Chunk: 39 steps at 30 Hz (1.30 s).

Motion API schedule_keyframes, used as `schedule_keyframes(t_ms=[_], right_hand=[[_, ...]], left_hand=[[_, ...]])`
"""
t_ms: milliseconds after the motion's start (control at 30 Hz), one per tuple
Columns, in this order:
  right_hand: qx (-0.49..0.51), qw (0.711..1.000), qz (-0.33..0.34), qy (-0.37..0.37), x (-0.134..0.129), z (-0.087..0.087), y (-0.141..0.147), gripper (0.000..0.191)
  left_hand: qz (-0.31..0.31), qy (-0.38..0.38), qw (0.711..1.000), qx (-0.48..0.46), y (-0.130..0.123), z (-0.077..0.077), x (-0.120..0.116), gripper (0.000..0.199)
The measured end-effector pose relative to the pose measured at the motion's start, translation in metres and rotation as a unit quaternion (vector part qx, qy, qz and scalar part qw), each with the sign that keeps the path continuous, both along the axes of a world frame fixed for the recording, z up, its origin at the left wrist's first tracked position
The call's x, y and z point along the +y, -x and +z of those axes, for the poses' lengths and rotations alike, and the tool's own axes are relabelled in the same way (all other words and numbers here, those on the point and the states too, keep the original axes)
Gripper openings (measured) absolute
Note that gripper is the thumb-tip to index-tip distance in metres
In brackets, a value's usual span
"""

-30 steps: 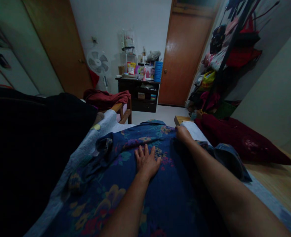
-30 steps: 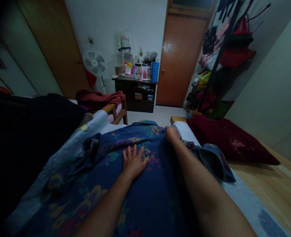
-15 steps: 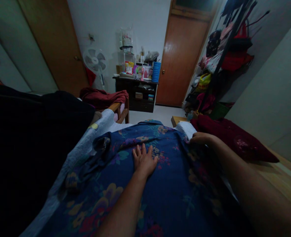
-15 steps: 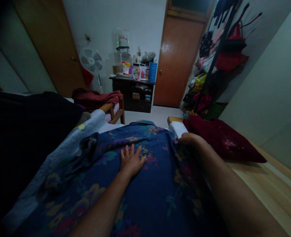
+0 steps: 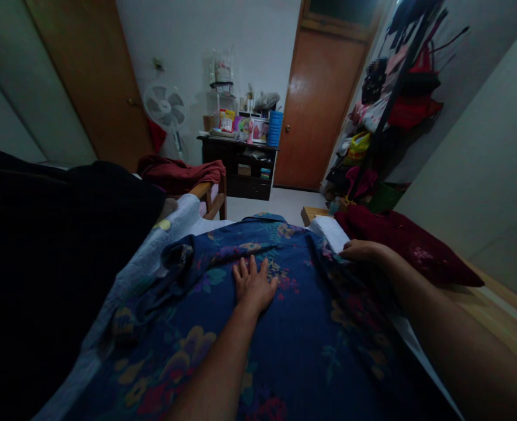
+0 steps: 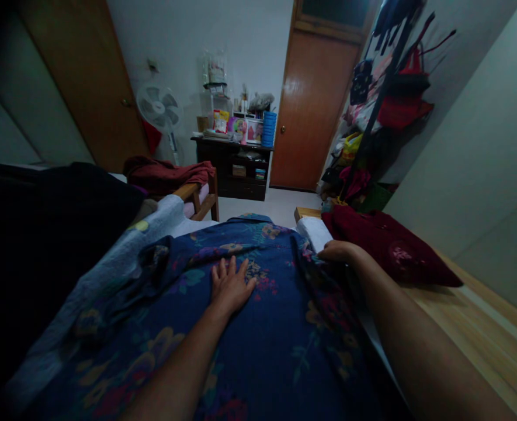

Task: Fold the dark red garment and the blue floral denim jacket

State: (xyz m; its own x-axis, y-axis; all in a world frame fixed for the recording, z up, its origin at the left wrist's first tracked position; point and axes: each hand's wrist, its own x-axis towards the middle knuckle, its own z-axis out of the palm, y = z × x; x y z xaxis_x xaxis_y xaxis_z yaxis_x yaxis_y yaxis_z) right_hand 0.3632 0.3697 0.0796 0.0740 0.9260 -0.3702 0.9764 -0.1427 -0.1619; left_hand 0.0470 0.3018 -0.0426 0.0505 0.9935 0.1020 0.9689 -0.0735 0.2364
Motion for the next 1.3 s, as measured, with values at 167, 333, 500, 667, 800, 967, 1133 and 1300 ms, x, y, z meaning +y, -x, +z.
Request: schedule_keyframes(t_ms=[167, 333, 500, 667, 800, 967, 1133, 1300], right_hand=[[-0.017, 0.999, 0.034, 0.034, -0.007, 0.017, 0.009, 0.041], [-0.122, 0.986, 0.008, -0.113, -0.029, 0.044, 0.004, 0.029], [-0.266, 0.949, -0.040, -0.167, -0.049, 0.049, -0.005, 0.025], [-0.145, 0.988, 0.024, -0.045, -0.041, 0.032, 0.006, 0.028], [0.072, 0.996, 0.045, 0.030, -0.034, 0.027, 0.017, 0.035], [0.009, 0.998, 0.057, 0.024, -0.026, 0.015, 0.023, 0.030], [-0.073, 0.995, 0.061, 0.029, -0.030, 0.003, 0.037, 0.043], [-0.075, 0.989, 0.087, 0.092, -0.050, 0.007, 0.053, 0.042]], left_hand=[[0.004, 0.000, 1.000, -0.001, -0.001, -0.001, 0.001, 0.067], [0.002, 0.006, 1.000, 0.001, 0.000, 0.001, 0.001, 0.067], [0.000, -0.010, 1.000, -0.005, 0.000, -0.001, 0.001, 0.065], [0.001, -0.013, 1.000, -0.001, 0.000, -0.003, 0.001, 0.066], [0.001, -0.016, 1.000, -0.001, 0.000, -0.004, 0.002, 0.066], [0.001, -0.006, 1.000, 0.003, 0.000, -0.002, 0.002, 0.067], [0.003, -0.003, 1.000, 0.010, 0.000, -0.001, 0.001, 0.067], [0.004, -0.003, 1.000, 0.005, 0.000, -0.002, 0.001, 0.067]])
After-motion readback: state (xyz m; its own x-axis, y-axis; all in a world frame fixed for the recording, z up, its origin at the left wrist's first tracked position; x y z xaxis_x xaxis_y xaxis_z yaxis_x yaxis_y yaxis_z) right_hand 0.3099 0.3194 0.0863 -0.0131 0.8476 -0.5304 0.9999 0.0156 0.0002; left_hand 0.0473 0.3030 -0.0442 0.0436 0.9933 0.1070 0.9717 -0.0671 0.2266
